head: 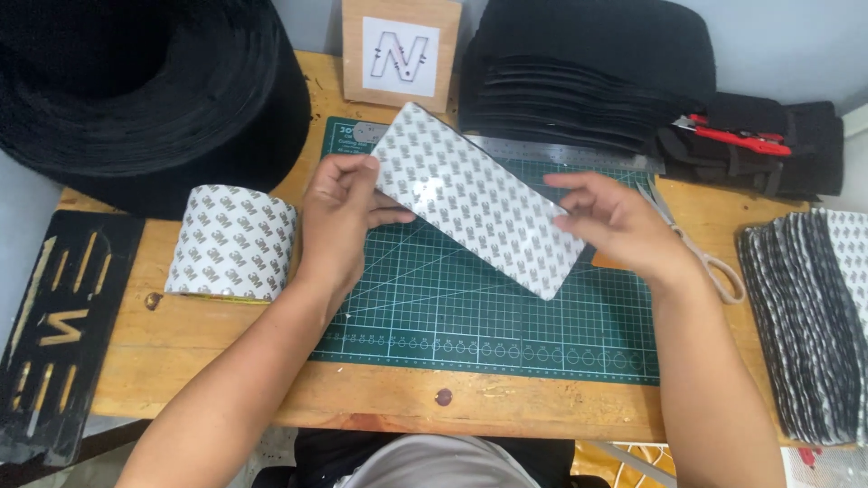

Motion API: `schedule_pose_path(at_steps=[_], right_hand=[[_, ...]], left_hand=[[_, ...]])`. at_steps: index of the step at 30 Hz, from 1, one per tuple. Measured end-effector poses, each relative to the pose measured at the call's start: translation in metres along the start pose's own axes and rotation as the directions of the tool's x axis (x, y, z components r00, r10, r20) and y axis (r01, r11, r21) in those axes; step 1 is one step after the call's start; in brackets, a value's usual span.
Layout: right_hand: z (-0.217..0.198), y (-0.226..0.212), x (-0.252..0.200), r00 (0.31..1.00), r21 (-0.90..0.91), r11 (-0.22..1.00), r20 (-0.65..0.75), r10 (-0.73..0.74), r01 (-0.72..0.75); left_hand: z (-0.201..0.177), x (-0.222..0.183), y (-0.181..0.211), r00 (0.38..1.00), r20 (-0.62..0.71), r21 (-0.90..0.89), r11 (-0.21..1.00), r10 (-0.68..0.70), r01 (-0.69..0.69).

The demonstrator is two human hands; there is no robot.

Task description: Applying double-sided adhesive tape to fabric strips, smoothing it with a scraper, and cutting it to size.

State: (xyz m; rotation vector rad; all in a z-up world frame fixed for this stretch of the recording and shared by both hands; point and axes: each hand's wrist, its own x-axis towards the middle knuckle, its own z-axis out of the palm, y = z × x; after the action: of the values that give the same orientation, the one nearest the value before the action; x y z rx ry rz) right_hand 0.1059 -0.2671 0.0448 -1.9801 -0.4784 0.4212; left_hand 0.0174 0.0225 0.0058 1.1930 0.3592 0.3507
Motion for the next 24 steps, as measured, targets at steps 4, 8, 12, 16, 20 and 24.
schedule_pose_path(at_steps=[4, 8, 12, 16, 20, 24], right_hand=[[-0.012, 0.024, 0.009, 0.998, 0.12, 0.992, -0.039, 0.042, -0.037], [-0.012, 0.022, 0.009, 0.98, 0.344, 0.923, -0.037, 0.196, -0.171], [-0.018, 0.043, 0.016, 0.969, 0.417, 0.879, 0.012, 0.249, -0.231], [-0.019, 0.026, 0.011, 0.96, 0.438, 0.862, 0.016, 0.278, -0.257], [-0.022, 0.017, 0.007, 0.969, 0.303, 0.921, 0.039, 0.245, -0.245], [-0.029, -0.014, -0.012, 0.976, -0.081, 0.984, 0.134, 0.169, -0.159]], left_hand=[[0.001, 0.0, -0.003, 0.998, -0.007, -0.004, 0.998, -0.057, 0.057], [0.005, -0.001, -0.003, 0.996, 0.051, -0.021, 0.997, -0.067, 0.069], [0.01, -0.007, 0.0, 0.993, 0.1, -0.034, 0.997, -0.067, 0.071], [0.01, -0.004, -0.002, 0.99, 0.118, -0.028, 0.996, -0.083, 0.086], [0.006, -0.003, -0.004, 0.975, 0.217, 0.005, 0.999, -0.049, 0.049], [0.007, -0.005, -0.012, 0.924, 0.381, 0.067, 0.998, -0.04, 0.016]])
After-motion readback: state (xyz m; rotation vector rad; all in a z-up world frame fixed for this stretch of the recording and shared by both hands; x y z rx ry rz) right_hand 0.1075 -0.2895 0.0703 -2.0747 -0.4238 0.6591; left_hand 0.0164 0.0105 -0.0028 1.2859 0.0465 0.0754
